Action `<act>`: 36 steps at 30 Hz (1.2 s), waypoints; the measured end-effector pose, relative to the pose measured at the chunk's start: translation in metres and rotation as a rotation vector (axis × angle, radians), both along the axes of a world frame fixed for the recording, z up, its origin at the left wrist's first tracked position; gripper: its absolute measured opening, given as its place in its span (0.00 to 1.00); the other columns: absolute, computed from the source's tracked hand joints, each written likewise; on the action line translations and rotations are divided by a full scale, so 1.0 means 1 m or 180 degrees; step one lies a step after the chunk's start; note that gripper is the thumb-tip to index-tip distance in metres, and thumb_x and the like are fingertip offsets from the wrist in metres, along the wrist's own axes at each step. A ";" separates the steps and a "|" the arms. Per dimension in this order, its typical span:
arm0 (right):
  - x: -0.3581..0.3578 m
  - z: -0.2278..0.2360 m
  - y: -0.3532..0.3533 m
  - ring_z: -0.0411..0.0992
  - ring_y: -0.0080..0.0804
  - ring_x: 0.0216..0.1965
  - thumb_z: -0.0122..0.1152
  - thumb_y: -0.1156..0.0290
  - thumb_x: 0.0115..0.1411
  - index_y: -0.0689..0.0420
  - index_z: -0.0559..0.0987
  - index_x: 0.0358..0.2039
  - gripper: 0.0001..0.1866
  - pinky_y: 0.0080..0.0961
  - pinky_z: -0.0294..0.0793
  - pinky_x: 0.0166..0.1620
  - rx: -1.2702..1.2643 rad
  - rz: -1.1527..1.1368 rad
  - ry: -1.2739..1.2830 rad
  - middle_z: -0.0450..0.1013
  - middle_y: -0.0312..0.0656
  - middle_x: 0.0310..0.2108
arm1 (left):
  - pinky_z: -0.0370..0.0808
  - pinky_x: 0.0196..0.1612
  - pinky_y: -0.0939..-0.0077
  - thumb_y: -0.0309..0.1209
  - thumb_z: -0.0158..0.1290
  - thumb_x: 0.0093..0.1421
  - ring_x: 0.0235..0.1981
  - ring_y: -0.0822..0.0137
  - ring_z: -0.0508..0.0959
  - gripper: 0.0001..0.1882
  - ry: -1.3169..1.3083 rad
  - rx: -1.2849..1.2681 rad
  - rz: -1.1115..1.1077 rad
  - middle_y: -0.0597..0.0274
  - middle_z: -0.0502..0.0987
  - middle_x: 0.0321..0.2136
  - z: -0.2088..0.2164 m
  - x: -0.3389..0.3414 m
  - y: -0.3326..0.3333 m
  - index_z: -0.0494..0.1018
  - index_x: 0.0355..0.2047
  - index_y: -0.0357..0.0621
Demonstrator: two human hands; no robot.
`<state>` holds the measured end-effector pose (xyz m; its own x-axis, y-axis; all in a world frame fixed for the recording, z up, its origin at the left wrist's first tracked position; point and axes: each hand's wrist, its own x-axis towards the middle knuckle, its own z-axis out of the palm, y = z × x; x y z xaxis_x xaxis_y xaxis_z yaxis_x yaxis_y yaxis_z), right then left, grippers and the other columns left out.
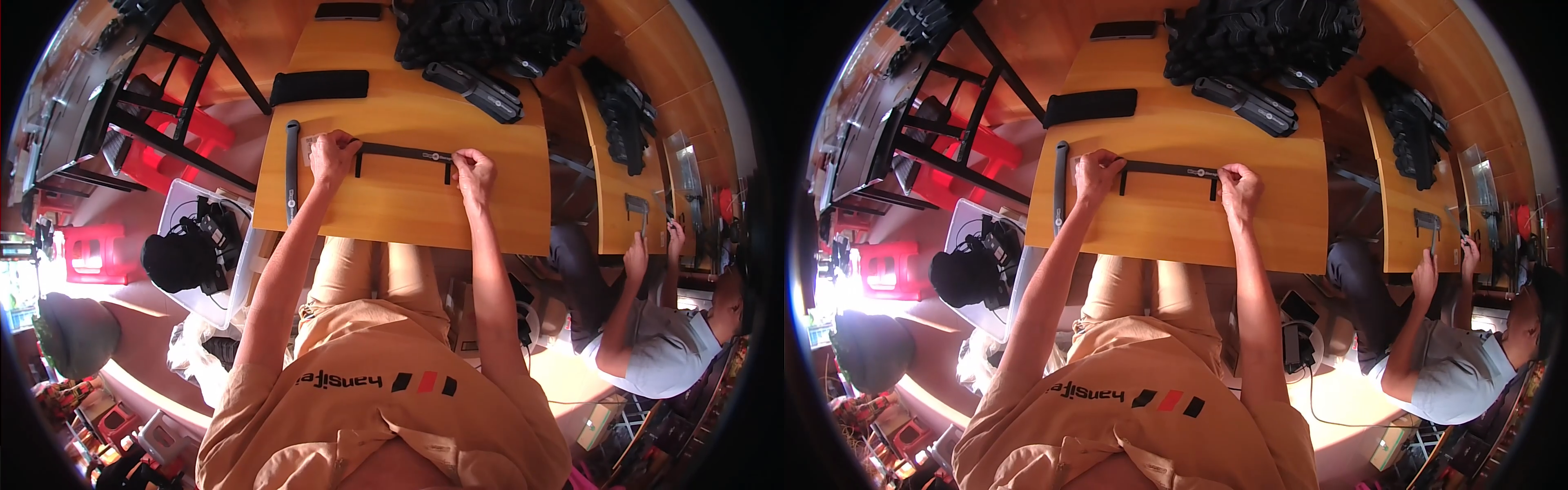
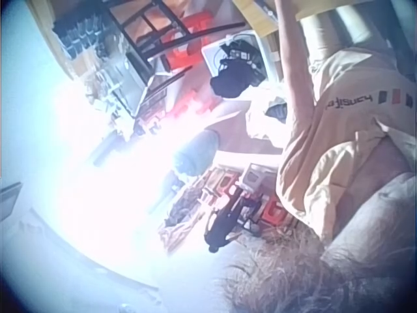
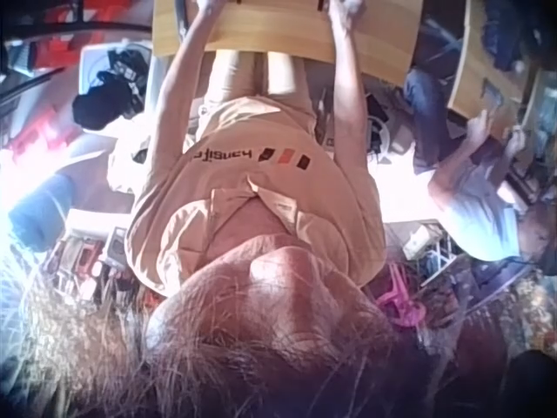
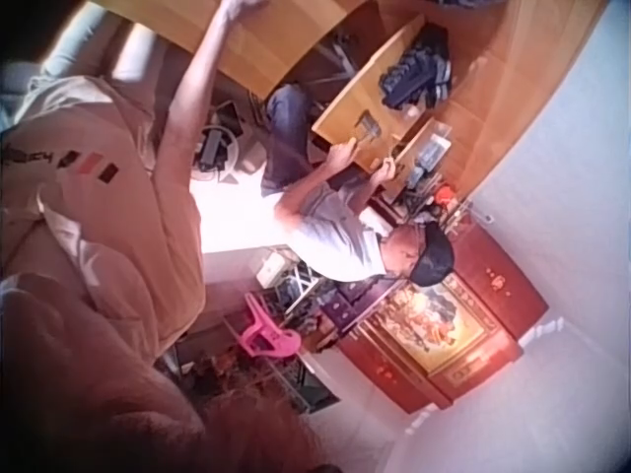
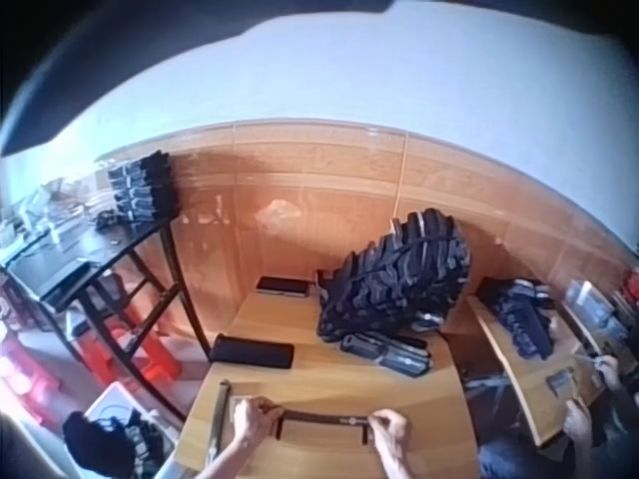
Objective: Assembling small plastic clips onto black plastic straps at a workbench.
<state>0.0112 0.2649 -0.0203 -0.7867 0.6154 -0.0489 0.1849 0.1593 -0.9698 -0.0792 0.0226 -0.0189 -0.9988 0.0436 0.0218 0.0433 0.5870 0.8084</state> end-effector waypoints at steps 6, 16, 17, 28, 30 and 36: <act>0.000 0.002 0.000 0.66 0.17 0.13 0.61 0.71 0.51 0.60 0.77 0.26 0.06 0.14 0.60 0.12 0.0095 -0.0024 -0.0044 0.70 0.32 0.17 | 0.74 0.32 0.69 0.35 0.61 0.45 0.25 0.60 0.79 0.12 -0.0028 -0.0023 0.0024 0.57 0.79 0.23 0.000 0.001 0.001 0.77 0.27 0.40; -0.003 -0.002 -0.002 0.68 0.20 0.15 0.60 0.75 0.50 0.64 0.77 0.22 0.05 0.19 0.69 0.17 0.0388 -0.0083 -0.0016 0.71 0.37 0.15 | 0.74 0.33 0.66 0.36 0.60 0.46 0.28 0.56 0.78 0.11 0.0150 -0.0199 0.0080 0.56 0.78 0.24 0.007 0.006 0.006 0.78 0.27 0.42; -0.003 -0.003 -0.001 0.68 0.20 0.15 0.59 0.75 0.50 0.64 0.76 0.22 0.05 0.20 0.69 0.18 0.0443 -0.0078 0.0001 0.71 0.37 0.15 | 0.74 0.33 0.66 0.36 0.60 0.46 0.29 0.56 0.78 0.11 0.0132 -0.0228 0.0070 0.55 0.78 0.24 0.010 0.007 0.006 0.78 0.28 0.42; -0.005 -0.018 0.003 0.70 0.26 0.18 0.59 0.75 0.48 0.63 0.76 0.22 0.04 0.25 0.69 0.25 0.0882 -0.0089 0.0049 0.72 0.40 0.16 | 0.73 0.32 0.65 0.34 0.58 0.48 0.29 0.55 0.78 0.09 0.0257 -0.0279 0.0027 0.56 0.77 0.23 0.010 0.009 0.007 0.76 0.27 0.43; -0.006 -0.020 0.004 0.71 0.31 0.20 0.60 0.76 0.47 0.62 0.76 0.21 0.03 0.27 0.69 0.28 0.0976 -0.0066 0.0086 0.72 0.42 0.17 | 0.73 0.32 0.64 0.33 0.58 0.48 0.29 0.55 0.77 0.08 0.0239 -0.0282 0.0014 0.56 0.77 0.23 0.011 0.009 0.008 0.75 0.26 0.43; -0.008 -0.017 0.003 0.71 0.39 0.22 0.60 0.76 0.45 0.61 0.74 0.19 0.04 0.32 0.69 0.30 0.1488 -0.0150 0.0060 0.71 0.44 0.18 | 0.72 0.32 0.64 0.32 0.59 0.47 0.29 0.55 0.77 0.09 0.0185 -0.0326 -0.0023 0.56 0.76 0.24 0.011 0.007 0.007 0.73 0.27 0.43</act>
